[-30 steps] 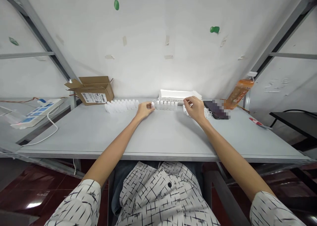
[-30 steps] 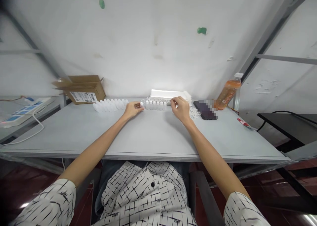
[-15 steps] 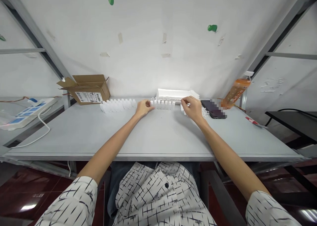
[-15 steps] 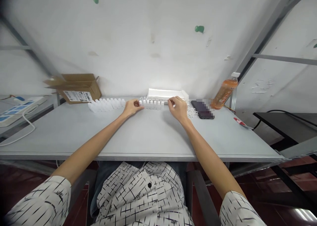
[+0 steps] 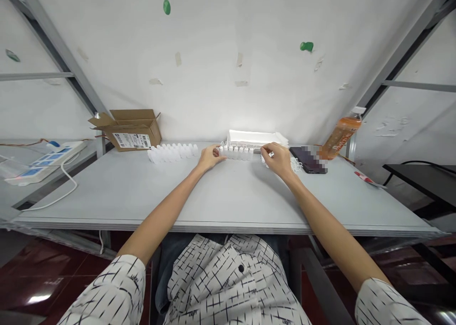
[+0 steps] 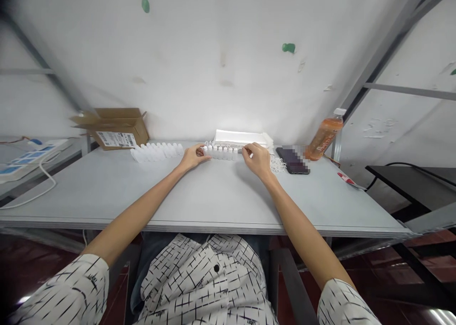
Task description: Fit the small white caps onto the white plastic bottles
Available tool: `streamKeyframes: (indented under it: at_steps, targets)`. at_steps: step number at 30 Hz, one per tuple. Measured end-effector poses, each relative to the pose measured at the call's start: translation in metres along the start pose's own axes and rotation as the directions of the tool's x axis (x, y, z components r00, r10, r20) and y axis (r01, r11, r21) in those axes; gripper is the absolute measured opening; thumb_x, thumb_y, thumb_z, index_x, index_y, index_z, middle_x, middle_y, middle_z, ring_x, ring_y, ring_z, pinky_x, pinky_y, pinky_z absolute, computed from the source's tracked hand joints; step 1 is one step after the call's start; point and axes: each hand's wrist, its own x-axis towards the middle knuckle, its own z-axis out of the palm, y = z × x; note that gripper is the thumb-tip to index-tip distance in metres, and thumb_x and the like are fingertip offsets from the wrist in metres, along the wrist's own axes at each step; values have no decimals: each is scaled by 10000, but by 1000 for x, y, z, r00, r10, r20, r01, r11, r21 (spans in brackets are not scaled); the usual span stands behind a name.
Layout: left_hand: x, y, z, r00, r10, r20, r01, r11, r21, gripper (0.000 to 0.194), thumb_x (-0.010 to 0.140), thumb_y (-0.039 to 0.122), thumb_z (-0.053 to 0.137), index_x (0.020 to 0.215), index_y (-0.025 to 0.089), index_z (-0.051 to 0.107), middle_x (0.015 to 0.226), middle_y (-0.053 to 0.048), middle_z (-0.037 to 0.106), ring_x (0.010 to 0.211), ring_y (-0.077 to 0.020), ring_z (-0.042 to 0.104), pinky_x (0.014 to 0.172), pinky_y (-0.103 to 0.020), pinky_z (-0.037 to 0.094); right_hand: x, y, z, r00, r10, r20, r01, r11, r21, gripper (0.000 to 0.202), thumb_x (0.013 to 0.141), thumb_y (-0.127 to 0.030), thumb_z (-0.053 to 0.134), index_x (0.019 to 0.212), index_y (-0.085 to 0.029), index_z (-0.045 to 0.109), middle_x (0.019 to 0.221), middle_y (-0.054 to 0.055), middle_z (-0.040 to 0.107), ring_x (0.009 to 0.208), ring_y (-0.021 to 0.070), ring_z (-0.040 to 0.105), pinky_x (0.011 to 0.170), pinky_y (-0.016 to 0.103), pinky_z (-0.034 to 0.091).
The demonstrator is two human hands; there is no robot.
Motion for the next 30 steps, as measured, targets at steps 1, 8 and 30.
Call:
streamKeyframes:
  at_steps: [1,8,30]
  targets:
    - [-1,2,-2,1000,-18,7,18,1000,9,666,605,375,834,1200,132,662,826,-21,682,744,-175,629,784,-321,527,0,0,0,1000,-3,4,3,1000,0,189,853,-234,511,722,-194,642,739,56,675,696,186,609,603,281,423]
    - [-8,14,-46,995,103,2,-100,961,257,565,702,454,798,1189,194,678,1115,-86,682,880,-214,657,859,-357,500,1,-2,-3,999,-27,31,26,1000,17,197,855,-251,514,721,-196,647,720,58,690,685,192,631,616,288,445]
    - [-11,-13,-78,947,277,-165,-66,668,741,206,837,304,629,940,207,779,1345,-143,528,1221,-359,422,941,-503,325,-1,-12,-6,993,32,110,-43,994,100,228,855,-295,485,759,-187,661,564,28,644,551,173,612,590,277,457]
